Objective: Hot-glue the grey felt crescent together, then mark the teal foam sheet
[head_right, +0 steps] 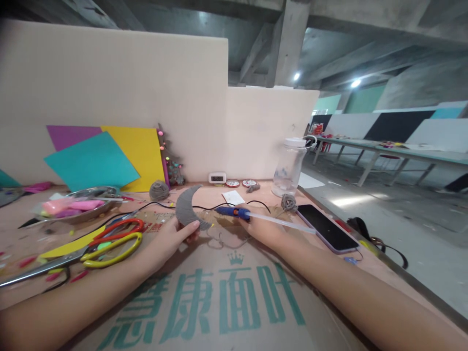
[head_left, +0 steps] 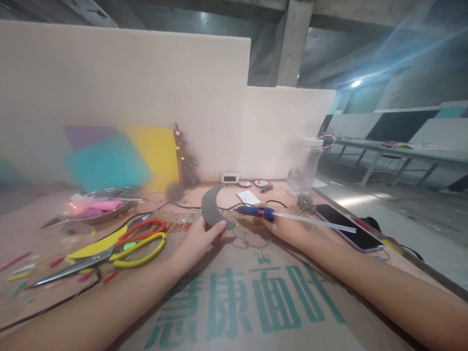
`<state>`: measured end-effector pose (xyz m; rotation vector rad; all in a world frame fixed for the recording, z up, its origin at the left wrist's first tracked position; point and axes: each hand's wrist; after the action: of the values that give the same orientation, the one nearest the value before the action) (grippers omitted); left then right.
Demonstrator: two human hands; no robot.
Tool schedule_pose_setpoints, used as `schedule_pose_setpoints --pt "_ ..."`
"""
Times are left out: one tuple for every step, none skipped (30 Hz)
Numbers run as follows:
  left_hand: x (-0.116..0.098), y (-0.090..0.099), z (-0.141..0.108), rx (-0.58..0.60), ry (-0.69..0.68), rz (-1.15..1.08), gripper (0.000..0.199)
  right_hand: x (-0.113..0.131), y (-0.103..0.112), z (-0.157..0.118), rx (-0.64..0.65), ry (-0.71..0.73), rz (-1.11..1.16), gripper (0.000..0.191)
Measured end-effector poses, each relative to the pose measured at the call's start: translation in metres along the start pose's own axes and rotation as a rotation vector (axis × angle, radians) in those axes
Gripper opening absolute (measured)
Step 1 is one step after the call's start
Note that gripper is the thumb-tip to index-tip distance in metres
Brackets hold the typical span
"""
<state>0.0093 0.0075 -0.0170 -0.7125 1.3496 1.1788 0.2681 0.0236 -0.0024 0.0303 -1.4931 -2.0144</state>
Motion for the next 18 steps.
schedule_pose_setpoints --pt "-0.0003 -0.0002 -0.0001 -0.002 0.0 -0.002 0.035 -0.0019 -0.0014 0.0001 0.008 0.004 0.0 0.029" --pt "-0.0007 -0.0004 -0.0002 -0.005 0.002 -0.001 0.034 -0.0039 -0.0025 0.0003 0.013 0.007 -0.003 0.03" --pt "-0.0011 -0.0007 -0.0005 -0.006 0.002 -0.001 0.034 -0.0059 -0.0032 0.0007 0.014 0.009 -0.011 0.029" --pt "-0.0015 -0.001 -0.0008 -0.005 -0.001 -0.003 0.034 -0.0075 -0.0036 0.0012 0.012 0.011 -0.026 0.029" --pt "-0.0019 -0.0013 -0.0011 -0.002 -0.006 -0.006 0.033 -0.0088 -0.0037 0.0017 0.008 0.015 -0.043 0.028" --pt "-0.0023 -0.0016 -0.0014 0.002 -0.016 -0.013 0.032 -0.0095 -0.0036 0.0022 0.004 0.019 -0.059 0.027" --pt "-0.0027 -0.0018 -0.0015 0.006 -0.027 -0.022 0.032 -0.0097 -0.0034 0.0025 0.004 0.023 -0.071 0.027" --pt "-0.0031 -0.0019 -0.0016 0.009 -0.037 -0.029 0.031 -0.0094 -0.003 0.0026 0.006 0.026 -0.077 0.027" --pt "-0.0034 -0.0019 -0.0015 0.014 -0.044 -0.032 0.03 -0.0087 -0.0026 0.0026 0.014 0.026 -0.076 0.027" --pt "-0.0038 -0.0019 -0.0013 0.016 -0.047 -0.034 0.03 -0.0076 -0.002 0.0025 0.018 0.021 -0.071 0.027" --pt "-0.0041 -0.0018 -0.001 0.017 -0.052 -0.035 0.03 -0.0063 -0.0014 0.0023 0.017 0.011 -0.063 0.026" --pt "-0.0044 -0.0016 -0.0006 0.019 -0.057 -0.035 0.03 -0.0049 -0.0008 0.002 0.013 0.001 -0.053 0.026" --pt "-0.0044 -0.0014 -0.0003 0.02 -0.064 -0.036 0.03 -0.0036 -0.0001 0.0018 0.007 -0.008 -0.041 0.025" --pt "-0.0043 -0.0013 0.0 0.021 -0.071 -0.036 0.03 -0.0026 0.0006 0.0017 0.001 -0.015 -0.028 0.025" --pt "-0.0039 -0.0011 0.0003 0.02 -0.076 -0.035 0.03 -0.0018 0.0012 0.0017 -0.004 -0.016 -0.017 0.024" --pt "-0.0035 -0.0009 0.0005 0.016 -0.076 -0.029 0.03 -0.0013 0.0017 0.0019 -0.008 -0.016 -0.007 0.023" --pt "-0.003 -0.0008 0.0005 0.011 -0.071 -0.022 0.03 -0.001 0.0021 0.0021 -0.014 -0.015 0.006 0.022" --pt "-0.0026 -0.0007 0.0005 0.005 -0.063 -0.014 0.031 -0.0008 0.0024 0.0023 -0.022 -0.015 0.019 0.021"
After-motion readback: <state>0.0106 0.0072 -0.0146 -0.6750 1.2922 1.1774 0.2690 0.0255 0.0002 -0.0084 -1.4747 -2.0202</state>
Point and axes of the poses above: each hand's wrist, its own z-axis towards the middle knuckle, its own y-axis out of the back of the hand, x = y × z, and after that the axes turned 9 degrees about x, right-handed
